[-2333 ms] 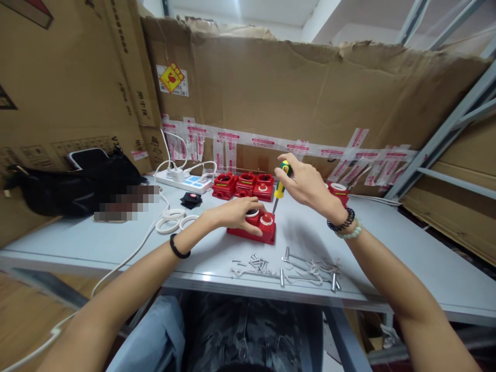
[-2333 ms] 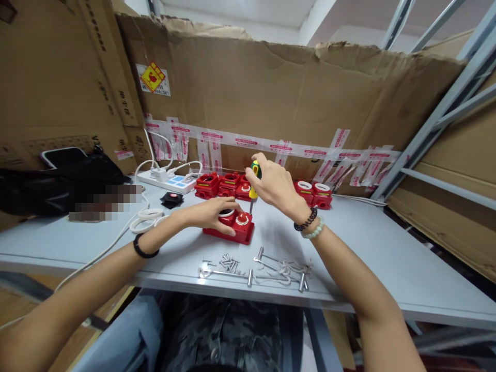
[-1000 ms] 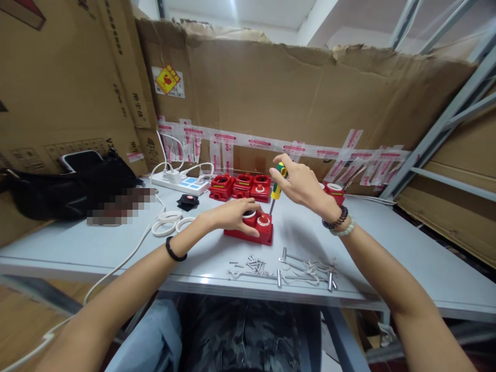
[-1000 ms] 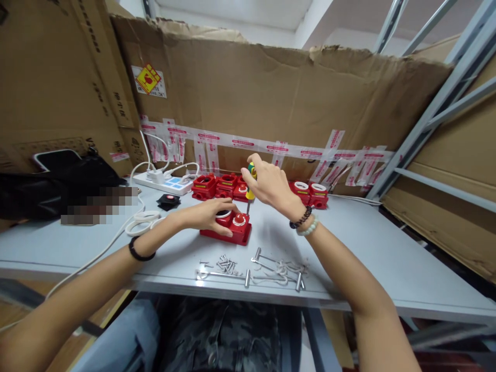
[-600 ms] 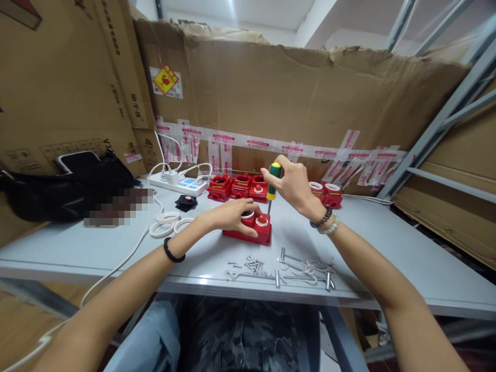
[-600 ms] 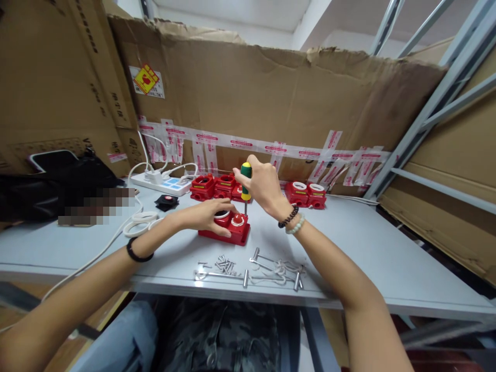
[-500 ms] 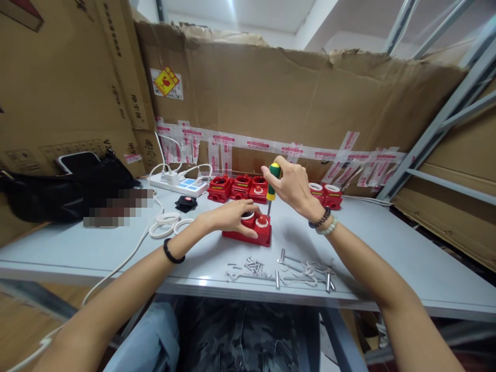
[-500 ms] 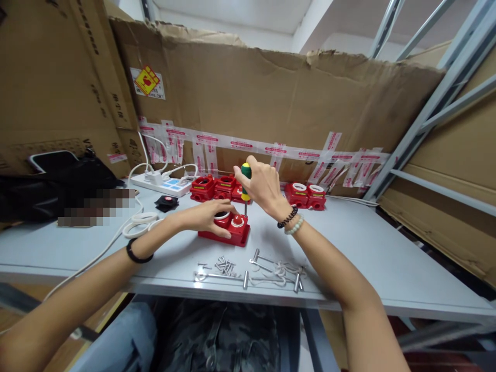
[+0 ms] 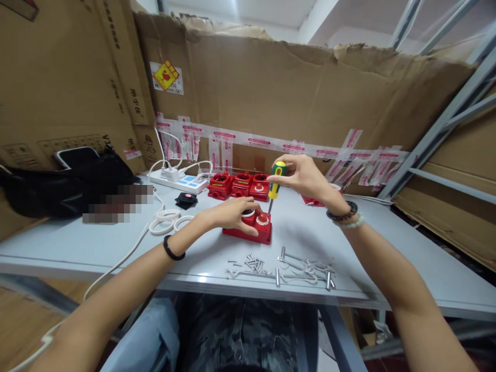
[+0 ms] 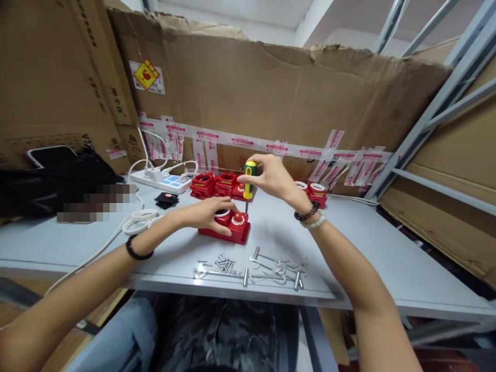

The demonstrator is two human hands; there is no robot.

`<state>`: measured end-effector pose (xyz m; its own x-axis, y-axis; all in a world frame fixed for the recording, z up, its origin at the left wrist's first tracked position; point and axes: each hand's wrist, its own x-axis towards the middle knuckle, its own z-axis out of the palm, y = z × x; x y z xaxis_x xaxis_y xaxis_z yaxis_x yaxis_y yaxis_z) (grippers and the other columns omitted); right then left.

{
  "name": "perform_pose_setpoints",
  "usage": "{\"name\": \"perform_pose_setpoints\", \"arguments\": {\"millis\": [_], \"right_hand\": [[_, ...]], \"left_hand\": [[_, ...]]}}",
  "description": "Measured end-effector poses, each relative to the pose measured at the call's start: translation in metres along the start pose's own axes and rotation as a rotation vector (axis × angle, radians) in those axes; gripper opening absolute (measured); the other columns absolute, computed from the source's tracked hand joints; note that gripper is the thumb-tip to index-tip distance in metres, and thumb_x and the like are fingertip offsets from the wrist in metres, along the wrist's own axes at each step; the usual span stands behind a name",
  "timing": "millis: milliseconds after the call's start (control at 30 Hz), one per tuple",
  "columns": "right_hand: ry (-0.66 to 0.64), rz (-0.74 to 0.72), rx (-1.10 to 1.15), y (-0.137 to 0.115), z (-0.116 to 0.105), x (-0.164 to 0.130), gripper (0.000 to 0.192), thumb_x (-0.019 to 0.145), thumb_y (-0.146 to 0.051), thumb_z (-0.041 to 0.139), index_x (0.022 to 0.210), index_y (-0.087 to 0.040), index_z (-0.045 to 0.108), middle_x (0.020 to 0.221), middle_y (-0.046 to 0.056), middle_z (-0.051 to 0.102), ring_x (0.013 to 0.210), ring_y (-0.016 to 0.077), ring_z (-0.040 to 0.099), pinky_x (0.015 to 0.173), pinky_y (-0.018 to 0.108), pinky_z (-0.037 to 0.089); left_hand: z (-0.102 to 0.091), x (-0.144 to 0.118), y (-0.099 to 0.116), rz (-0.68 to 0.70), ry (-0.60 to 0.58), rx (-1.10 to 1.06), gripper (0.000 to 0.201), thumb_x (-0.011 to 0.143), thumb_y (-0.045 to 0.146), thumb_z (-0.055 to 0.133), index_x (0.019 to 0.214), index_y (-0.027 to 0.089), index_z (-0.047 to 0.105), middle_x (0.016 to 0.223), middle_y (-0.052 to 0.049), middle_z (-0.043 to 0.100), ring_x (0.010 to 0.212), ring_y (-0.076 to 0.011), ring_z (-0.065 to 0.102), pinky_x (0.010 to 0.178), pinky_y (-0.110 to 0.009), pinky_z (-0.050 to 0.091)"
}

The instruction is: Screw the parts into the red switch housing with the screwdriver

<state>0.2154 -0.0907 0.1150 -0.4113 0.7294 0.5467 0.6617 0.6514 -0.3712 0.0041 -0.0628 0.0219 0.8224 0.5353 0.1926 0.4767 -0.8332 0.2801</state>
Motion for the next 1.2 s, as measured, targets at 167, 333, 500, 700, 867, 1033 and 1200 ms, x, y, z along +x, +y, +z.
{"name": "perform_pose_setpoints", "arguments": {"millis": [167, 333, 500, 700, 867, 1033, 1200], "right_hand": [[0.334, 0.176, -0.508, -0.004, 0.029, -0.002, 0.020, 0.077, -0.038, 0.059, 0.078, -0.019, 0.054, 0.057, -0.001, 0.053, 0.053, 0.0137, 0.046, 0.053, 0.028, 0.029], [0.152, 0.030, -0.367, -0.002, 0.019, 0.001, 0.024, 0.083, -0.035, 0.053, 0.101, -0.019, 0.056, 0.083, 0.004, 0.064, 0.069, 0.0168, 0.055, 0.064, 0.030, 0.039], [-0.388, -0.081, 0.263, 0.004, -0.013, 0.004, 0.038, 0.082, -0.028, 0.056, 0.118, -0.020, 0.050, 0.102, 0.006, 0.064, 0.090, 0.0158, 0.061, 0.076, 0.030, 0.049], [-0.102, -0.049, 0.119, 0.007, -0.003, 0.002, 0.026, 0.075, -0.035, 0.067, 0.091, -0.016, 0.060, 0.084, 0.003, 0.063, 0.071, 0.0137, 0.056, 0.064, 0.027, 0.045], [0.220, 0.072, -0.182, -0.004, 0.019, -0.005, 0.021, 0.075, -0.034, 0.067, 0.080, -0.015, 0.059, 0.067, 0.001, 0.060, 0.057, 0.0123, 0.048, 0.058, 0.027, 0.037], [0.254, 0.104, -0.282, -0.007, 0.024, -0.006, 0.020, 0.076, -0.034, 0.066, 0.079, -0.017, 0.057, 0.066, 0.001, 0.060, 0.057, 0.0133, 0.049, 0.058, 0.027, 0.036], [0.282, 0.047, -0.107, -0.002, 0.015, -0.006, 0.021, 0.074, -0.034, 0.068, 0.080, -0.016, 0.058, 0.069, 0.001, 0.060, 0.060, 0.0130, 0.052, 0.059, 0.028, 0.041]], "left_hand": [[0.001, 0.001, 0.000, -0.013, -0.001, 0.008, 0.057, 0.070, 0.063, 0.064, 0.110, 0.023, 0.056, 0.103, -0.006, 0.055, 0.093, -0.0232, 0.055, 0.079, -0.030, 0.041], [0.000, 0.000, 0.001, -0.018, 0.002, 0.019, 0.058, 0.071, 0.063, 0.063, 0.112, 0.023, 0.056, 0.104, -0.006, 0.056, 0.094, -0.0237, 0.055, 0.080, -0.030, 0.040], [-0.001, -0.001, 0.003, -0.030, -0.012, 0.027, 0.055, 0.071, 0.061, 0.064, 0.111, 0.023, 0.056, 0.104, -0.006, 0.055, 0.094, -0.0232, 0.055, 0.077, -0.028, 0.040], [0.000, 0.000, 0.001, -0.022, -0.003, 0.021, 0.058, 0.070, 0.063, 0.064, 0.111, 0.023, 0.056, 0.104, -0.006, 0.055, 0.093, -0.0230, 0.055, 0.077, -0.029, 0.040], [0.002, 0.000, 0.000, -0.001, 0.015, 0.023, 0.055, 0.071, 0.062, 0.063, 0.110, 0.023, 0.057, 0.099, -0.005, 0.054, 0.089, -0.0213, 0.054, 0.076, -0.028, 0.041], [0.003, -0.001, -0.002, 0.005, 0.023, 0.025, 0.055, 0.072, 0.062, 0.063, 0.110, 0.024, 0.057, 0.098, -0.004, 0.053, 0.087, -0.0209, 0.055, 0.075, -0.028, 0.040], [0.002, 0.000, -0.001, 0.006, 0.020, 0.032, 0.056, 0.072, 0.062, 0.063, 0.111, 0.023, 0.057, 0.098, -0.005, 0.053, 0.085, -0.0206, 0.055, 0.073, -0.028, 0.040]]}}
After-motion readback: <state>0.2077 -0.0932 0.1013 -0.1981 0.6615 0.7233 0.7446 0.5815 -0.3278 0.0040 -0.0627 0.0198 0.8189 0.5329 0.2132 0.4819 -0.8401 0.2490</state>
